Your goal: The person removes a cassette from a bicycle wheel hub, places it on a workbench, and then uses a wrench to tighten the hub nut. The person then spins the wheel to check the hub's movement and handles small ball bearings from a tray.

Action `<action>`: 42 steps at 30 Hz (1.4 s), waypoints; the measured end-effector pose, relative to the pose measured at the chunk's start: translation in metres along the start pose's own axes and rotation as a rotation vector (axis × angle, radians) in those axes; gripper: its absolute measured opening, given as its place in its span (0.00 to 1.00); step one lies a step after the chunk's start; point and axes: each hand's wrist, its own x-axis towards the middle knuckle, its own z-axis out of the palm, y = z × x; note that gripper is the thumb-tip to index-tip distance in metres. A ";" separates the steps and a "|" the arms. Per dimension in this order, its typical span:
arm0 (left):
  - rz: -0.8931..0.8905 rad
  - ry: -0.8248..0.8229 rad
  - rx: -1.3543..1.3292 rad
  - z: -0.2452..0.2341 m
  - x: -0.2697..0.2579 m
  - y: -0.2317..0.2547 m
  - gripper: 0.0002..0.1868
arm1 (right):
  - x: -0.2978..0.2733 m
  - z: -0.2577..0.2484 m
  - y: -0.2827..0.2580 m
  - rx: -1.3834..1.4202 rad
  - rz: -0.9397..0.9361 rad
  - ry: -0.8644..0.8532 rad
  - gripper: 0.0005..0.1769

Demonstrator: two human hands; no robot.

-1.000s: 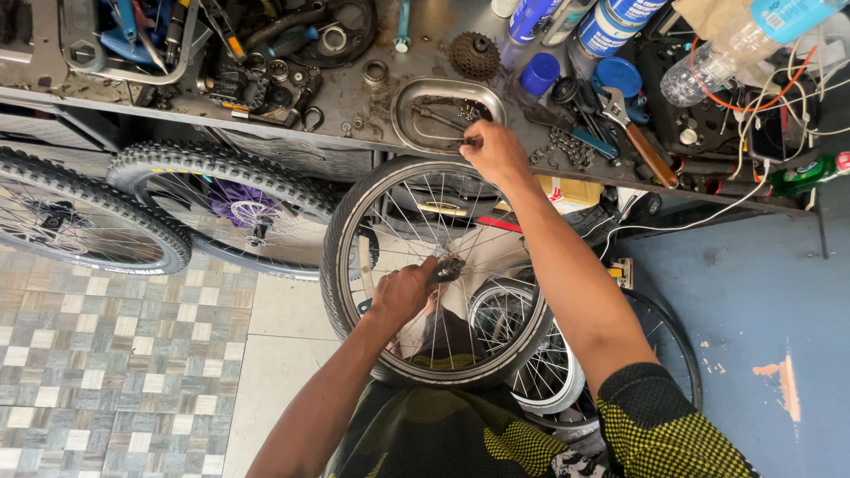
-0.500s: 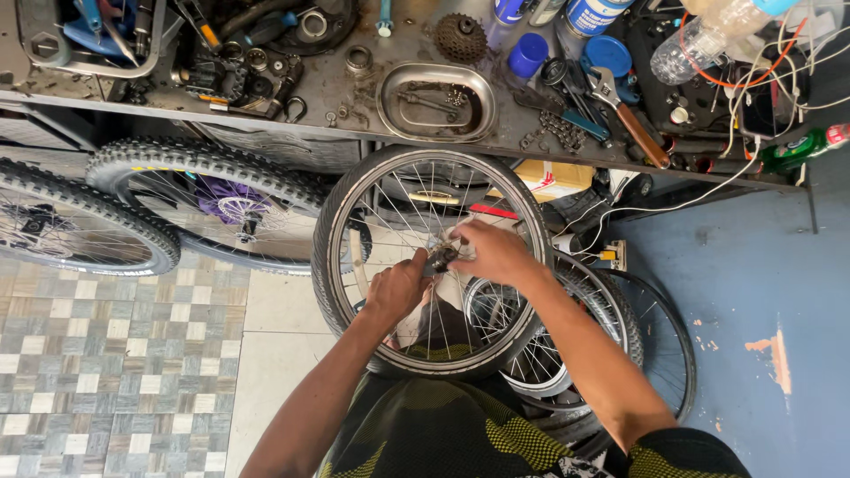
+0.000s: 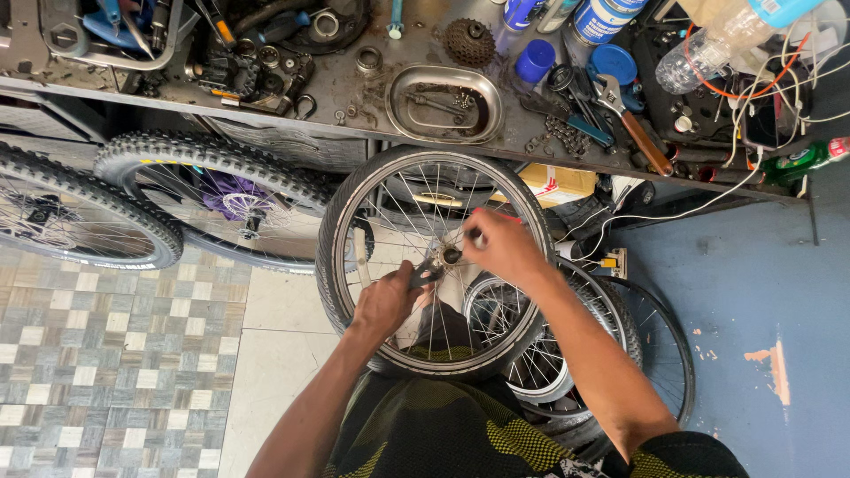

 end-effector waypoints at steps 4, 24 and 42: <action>-0.079 0.043 -0.069 -0.003 -0.017 -0.012 0.20 | 0.040 -0.033 0.010 0.026 -0.089 0.286 0.14; 0.004 0.359 -0.743 -0.016 0.003 0.018 0.18 | 0.088 0.014 0.054 0.458 -0.014 0.222 0.18; 0.173 0.221 -0.740 -0.023 0.072 0.045 0.18 | 0.063 -0.084 0.203 0.011 0.338 0.750 0.21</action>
